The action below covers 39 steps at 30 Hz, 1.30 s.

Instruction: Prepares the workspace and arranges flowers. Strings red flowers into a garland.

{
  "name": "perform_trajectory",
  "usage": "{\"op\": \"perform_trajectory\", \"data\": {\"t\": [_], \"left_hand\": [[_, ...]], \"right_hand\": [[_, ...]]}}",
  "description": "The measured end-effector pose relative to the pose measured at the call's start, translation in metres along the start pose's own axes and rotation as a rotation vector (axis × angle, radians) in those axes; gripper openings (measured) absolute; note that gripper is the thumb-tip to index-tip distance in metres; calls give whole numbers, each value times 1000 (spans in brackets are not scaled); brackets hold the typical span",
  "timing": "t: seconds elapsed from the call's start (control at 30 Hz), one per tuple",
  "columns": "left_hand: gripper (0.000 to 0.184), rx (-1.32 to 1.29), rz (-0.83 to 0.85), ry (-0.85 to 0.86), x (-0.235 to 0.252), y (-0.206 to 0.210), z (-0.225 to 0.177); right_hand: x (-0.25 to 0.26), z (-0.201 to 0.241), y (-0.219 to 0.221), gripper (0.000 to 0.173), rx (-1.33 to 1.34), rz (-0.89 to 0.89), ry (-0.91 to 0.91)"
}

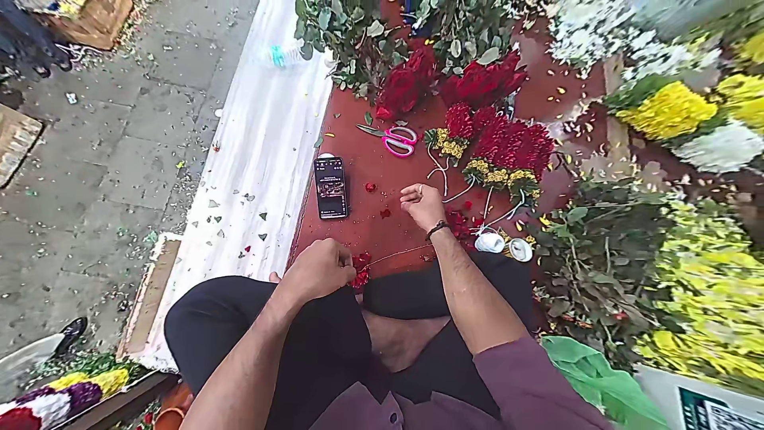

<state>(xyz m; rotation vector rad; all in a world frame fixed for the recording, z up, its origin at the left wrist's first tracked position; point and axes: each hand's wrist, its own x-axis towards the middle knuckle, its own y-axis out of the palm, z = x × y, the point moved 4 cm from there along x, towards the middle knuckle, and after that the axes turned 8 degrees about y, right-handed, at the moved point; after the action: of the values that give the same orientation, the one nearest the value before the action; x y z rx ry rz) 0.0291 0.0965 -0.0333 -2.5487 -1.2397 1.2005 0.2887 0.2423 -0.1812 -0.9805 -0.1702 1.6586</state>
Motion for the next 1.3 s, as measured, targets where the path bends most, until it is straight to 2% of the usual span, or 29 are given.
{"op": "perform_trajectory", "data": {"t": [0.07, 0.17, 0.23, 0.33, 0.43, 0.53, 0.67, 0.73, 0.93, 1.07, 1.17, 1.3], "left_hand": [[18, 7, -4, 8, -1, 0, -1], [17, 19, 12, 11, 1, 1, -4], [17, 18, 23, 3, 1, 2, -4], [17, 16, 22, -7, 1, 3, -3], [17, 16, 24, -8, 2, 2, -2], [17, 22, 35, -16, 4, 3, -2], [16, 23, 48, -27, 4, 5, -2], [16, 17, 50, -27, 4, 6, -3], [15, 10, 39, -17, 2, 4, -3], [16, 8, 36, -12, 2, 3, -1], [16, 0, 36, -20, 3, 2, 0], [16, -13, 10, -25, 3, 1, 2]], "right_hand": [[-1, -7, -8, 20, -11, -98, 40], [-3, -18, 1, 15, -162, -58, 112], [-3, -20, 18, 17, -212, -20, 139], [3, -18, 37, 30, -301, -3, 100], [6, -15, 45, 21, -388, -16, 33], [6, -11, 42, 13, -284, -38, 37], [-7, 1, 30, 13, 138, -39, -10], [-22, 16, 20, 11, 304, -14, -38], [-75, 48, 0, 13, 583, 55, -74], [-99, 54, -5, 15, 675, 112, -125], [-113, 55, -5, 19, 626, 154, -154], [-114, 57, -3, 29, 556, 176, -279]]}}
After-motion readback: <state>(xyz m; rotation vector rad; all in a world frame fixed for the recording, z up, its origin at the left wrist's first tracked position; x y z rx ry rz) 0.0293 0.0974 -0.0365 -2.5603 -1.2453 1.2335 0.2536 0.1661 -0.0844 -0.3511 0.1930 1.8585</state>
